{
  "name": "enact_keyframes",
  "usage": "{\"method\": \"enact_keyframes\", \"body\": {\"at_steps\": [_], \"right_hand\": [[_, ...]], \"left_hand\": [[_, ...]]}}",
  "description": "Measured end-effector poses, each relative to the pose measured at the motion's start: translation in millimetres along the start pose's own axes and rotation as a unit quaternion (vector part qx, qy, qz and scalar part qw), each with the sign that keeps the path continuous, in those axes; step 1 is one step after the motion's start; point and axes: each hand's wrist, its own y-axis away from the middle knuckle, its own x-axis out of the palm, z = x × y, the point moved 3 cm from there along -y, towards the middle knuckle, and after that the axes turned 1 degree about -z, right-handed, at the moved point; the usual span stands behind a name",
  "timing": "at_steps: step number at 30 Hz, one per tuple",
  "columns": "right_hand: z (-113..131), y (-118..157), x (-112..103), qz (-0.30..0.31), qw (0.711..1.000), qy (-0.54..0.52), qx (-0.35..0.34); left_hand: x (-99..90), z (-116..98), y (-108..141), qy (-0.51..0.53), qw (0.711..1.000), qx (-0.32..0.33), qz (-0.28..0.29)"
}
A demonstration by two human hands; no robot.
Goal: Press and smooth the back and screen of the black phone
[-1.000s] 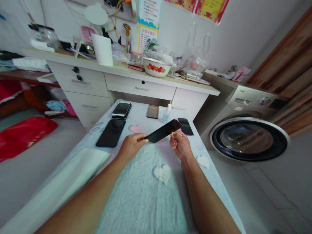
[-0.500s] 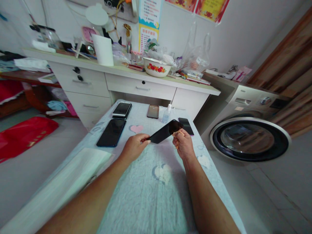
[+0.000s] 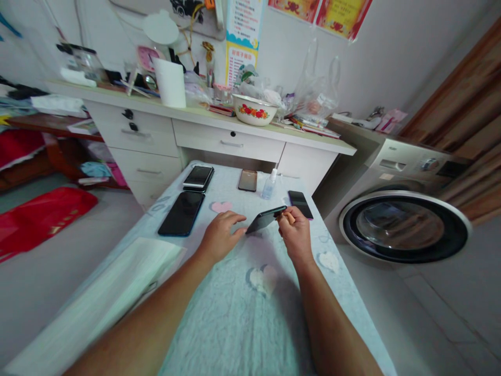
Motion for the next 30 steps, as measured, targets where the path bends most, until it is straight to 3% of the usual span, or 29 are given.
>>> {"method": "enact_keyframes", "body": {"at_steps": [3,7,12,17,24,30], "right_hand": [[2.7,3.4,2.7,-0.015,0.999,-0.003,-0.044],[5.6,15.8,19.2,0.000,0.994,0.031,-0.101],[8.0,29.8,36.9,-0.005,0.982,0.102,-0.157],[2.1,28.4,36.0,-0.007,0.987,0.084,-0.138],[-5.3,26.1,35.2,0.021,0.995,0.022,-0.093],[-4.5,26.3,35.0,0.023,0.995,0.010,-0.099]], "left_hand": [[-3.5,-13.4,2.4,0.043,0.998,0.033,-0.015],[-1.1,-26.7,6.6,0.078,0.996,0.030,-0.022],[10.1,-31.1,9.4,0.100,0.994,0.020,0.027],[11.9,-29.3,8.7,0.095,0.993,-0.008,0.066],[-3.1,-32.9,12.9,0.142,0.971,0.051,0.188],[0.1,-39.4,19.4,0.076,0.974,0.057,0.204]]}}
